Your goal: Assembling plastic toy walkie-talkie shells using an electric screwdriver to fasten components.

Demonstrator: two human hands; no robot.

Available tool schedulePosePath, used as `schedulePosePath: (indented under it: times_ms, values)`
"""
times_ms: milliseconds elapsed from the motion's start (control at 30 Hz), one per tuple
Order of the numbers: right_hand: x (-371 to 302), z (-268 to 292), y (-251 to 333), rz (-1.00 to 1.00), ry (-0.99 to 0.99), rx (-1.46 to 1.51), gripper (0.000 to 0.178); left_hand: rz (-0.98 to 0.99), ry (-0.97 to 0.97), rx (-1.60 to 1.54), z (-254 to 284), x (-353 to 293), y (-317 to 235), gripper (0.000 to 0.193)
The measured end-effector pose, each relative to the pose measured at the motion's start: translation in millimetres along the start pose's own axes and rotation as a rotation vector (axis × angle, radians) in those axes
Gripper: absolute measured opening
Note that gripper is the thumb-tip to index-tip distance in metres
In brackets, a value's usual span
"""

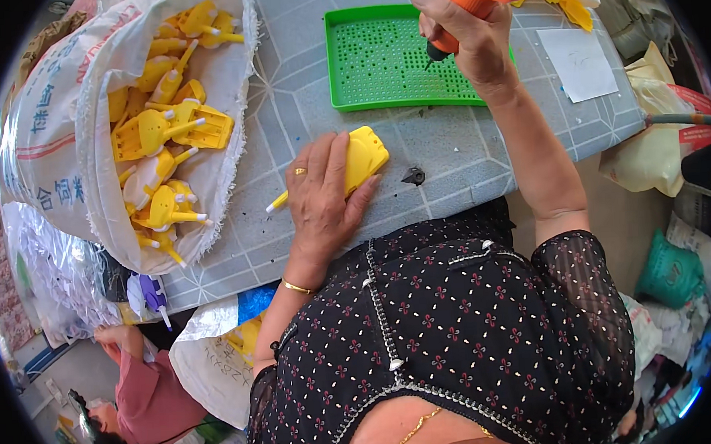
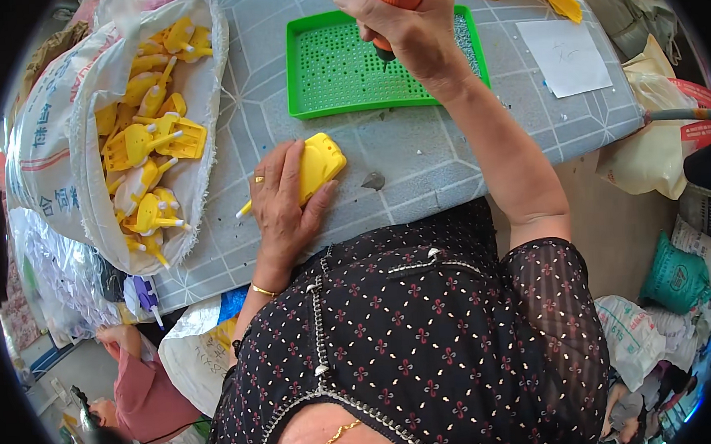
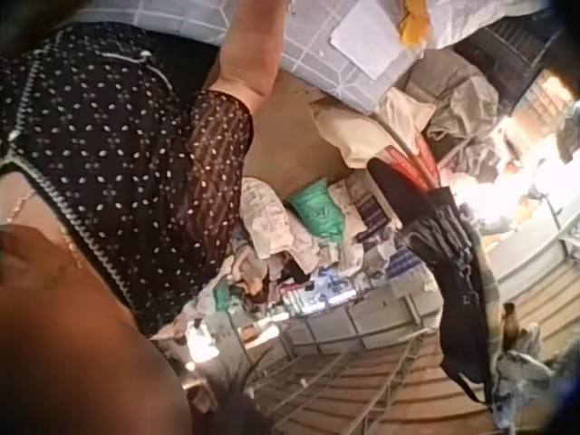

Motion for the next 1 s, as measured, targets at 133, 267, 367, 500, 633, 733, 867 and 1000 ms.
schedulePosePath:
  times_ms: [133,267,367,500,633,733,867,1000]
  values:
    - [0.0,1.6,0.1,0.031,0.002,-0.057,0.025,-0.009,-0.003,-0.012,0.7,1.1,0.2,0.068]
    - [-0.5,3.2,-9.7,0.009,-0.033,-0.056,0.024,-0.001,0.002,-0.015,0.5,2.4,0.5,0.069]
    - [0.4,4.2,-8.2,0.039,-0.005,-0.106,0.025,-0.006,-0.005,-0.019,0.6,3.5,0.4,0.07]
    - [-2.0,5.2,-7.7,0.046,-0.025,-0.113,0.024,-0.005,-0.009,-0.019,1.2,3.5,-0.6,0.069]
    - [-5.2,3.4,-1.2,0.01,-0.043,-0.017,0.021,-0.003,-0.012,-0.014,1.8,2.3,-0.9,0.068]
    - [-6.3,-3.1,8.8,0.001,-0.016,0.107,0.017,-0.002,-0.016,-0.01,0.3,0.4,0.6,0.069]
    - [-17.0,-27.1,25.9,-0.025,0.06,0.26,0.018,0.015,-0.016,-0.007,-1.6,0.3,3.2,0.069]
    - [-37.6,-55.4,26.6,-0.142,0.131,0.36,0.022,-0.007,-0.04,0.008,-0.3,0.3,2.7,0.069]
Point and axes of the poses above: each hand's wrist, its own x-axis towards the middle knuckle, its own z-axis out of the back of the hand, y = z × x, the point moved 8 cm from there along x, towards the middle knuckle, and after that the axes turned 8 degrees about y, right-handed, at the moved point
